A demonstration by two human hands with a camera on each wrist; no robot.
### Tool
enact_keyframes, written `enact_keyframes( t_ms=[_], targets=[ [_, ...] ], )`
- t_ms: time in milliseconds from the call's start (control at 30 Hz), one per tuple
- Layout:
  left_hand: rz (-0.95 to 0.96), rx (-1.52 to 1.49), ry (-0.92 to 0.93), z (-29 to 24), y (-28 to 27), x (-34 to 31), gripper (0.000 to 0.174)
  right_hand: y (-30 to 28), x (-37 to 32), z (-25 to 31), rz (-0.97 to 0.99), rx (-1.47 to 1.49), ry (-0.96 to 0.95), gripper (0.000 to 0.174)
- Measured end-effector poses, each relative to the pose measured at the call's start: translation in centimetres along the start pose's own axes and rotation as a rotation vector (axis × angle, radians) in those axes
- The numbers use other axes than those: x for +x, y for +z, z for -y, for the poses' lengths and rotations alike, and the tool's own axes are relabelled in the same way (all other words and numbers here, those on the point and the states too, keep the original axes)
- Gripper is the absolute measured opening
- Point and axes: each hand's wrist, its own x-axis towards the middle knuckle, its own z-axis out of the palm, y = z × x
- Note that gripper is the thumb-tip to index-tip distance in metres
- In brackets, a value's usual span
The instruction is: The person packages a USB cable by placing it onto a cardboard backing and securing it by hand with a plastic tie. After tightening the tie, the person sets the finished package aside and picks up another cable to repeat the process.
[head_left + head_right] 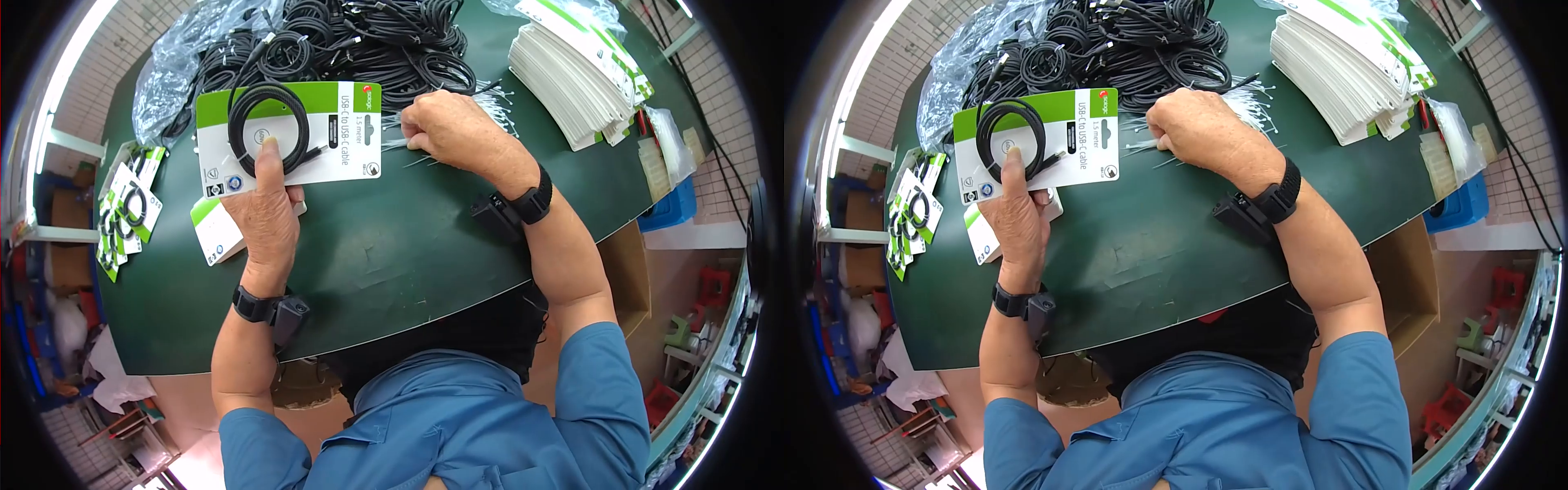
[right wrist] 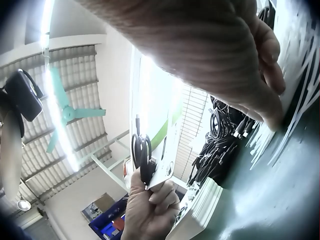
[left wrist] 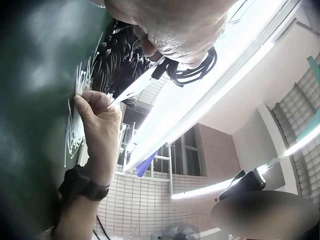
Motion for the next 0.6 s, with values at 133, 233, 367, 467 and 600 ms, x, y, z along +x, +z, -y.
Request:
enact_keyframes(
  t_ms=[133,233,367,467,600],
  targets=[
    [0.023,-0.016,-0.011,0.0,0.1,-0.2,0.044,0.0,0.3,-0.8,-0.067,0.037,-0.04,0.008],
    [0.035,-0.047,-0.012,0.0,0.1,-0.2,0.044,-0.1,0.1,-1.1,-0.158,0.056,-0.07,0.009],
    [0.03,-0.062,0.016,-0.4,0.5,-0.6,0.044,-0.7,0.2,-1.2,-0.3,0.1,-0.084,0.011],
    [0.045,-0.024,0.04,0.1,0.1,-0.7,0.047,-1.4,0.4,-0.9,-0.373,0.162,-0.04,0.012],
    [0.08,0.043,0.116,0.1,0.1,-1.6,0.045,-2.3,0.3,-0.4,-0.481,0.24,0.086,0.014]
  ],
)
